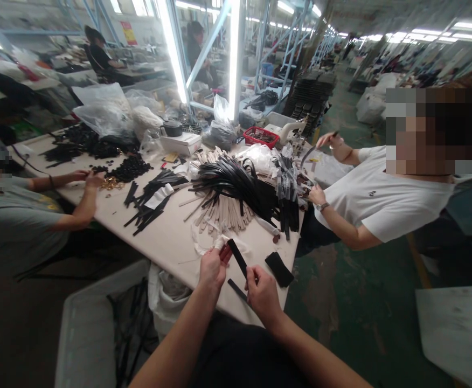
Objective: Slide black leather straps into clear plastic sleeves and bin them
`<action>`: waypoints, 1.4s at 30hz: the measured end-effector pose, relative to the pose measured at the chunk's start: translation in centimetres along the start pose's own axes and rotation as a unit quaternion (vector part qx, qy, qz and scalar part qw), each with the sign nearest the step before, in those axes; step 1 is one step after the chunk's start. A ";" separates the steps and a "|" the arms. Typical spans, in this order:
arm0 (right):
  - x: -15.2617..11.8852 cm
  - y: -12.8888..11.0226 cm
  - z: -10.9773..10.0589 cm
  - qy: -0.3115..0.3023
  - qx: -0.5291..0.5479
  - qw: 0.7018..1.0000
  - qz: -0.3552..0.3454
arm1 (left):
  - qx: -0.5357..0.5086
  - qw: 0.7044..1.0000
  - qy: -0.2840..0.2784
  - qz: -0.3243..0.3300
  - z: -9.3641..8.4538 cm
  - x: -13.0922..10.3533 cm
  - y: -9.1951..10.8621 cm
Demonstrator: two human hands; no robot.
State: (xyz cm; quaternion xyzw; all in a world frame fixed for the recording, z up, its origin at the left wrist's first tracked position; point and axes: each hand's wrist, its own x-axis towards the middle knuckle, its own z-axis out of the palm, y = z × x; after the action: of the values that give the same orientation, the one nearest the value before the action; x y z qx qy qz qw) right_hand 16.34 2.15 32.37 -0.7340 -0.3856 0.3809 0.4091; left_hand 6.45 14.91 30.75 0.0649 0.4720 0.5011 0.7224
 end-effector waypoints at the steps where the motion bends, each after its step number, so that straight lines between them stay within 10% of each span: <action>1: 0.0 -0.1 0.0 0.000 -0.010 1.000 -0.006 | 0.000 1.000 0.000 0.003 0.0 0.0 0.0; 16: 3.0 0.1 0.0 -0.067 0.025 0.997 -0.011 | 0.189 0.972 -0.120 -0.076 -3.2 -2.2 -1.9; 21: 2.5 0.8 0.6 -0.234 0.145 0.960 0.059 | 0.130 0.990 -0.047 0.003 -3.9 -2.1 -0.8; 42: 2.4 4.2 2.6 -0.287 0.125 0.943 0.111 | 0.093 0.996 -0.002 0.001 -7.4 -3.6 -4.9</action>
State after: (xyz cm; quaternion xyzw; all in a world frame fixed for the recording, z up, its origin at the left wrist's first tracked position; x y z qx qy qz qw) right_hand 16.12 3.48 27.06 -0.5748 -0.3524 0.6635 0.3244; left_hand 4.00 6.88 26.19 0.1331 0.5149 0.4555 0.7139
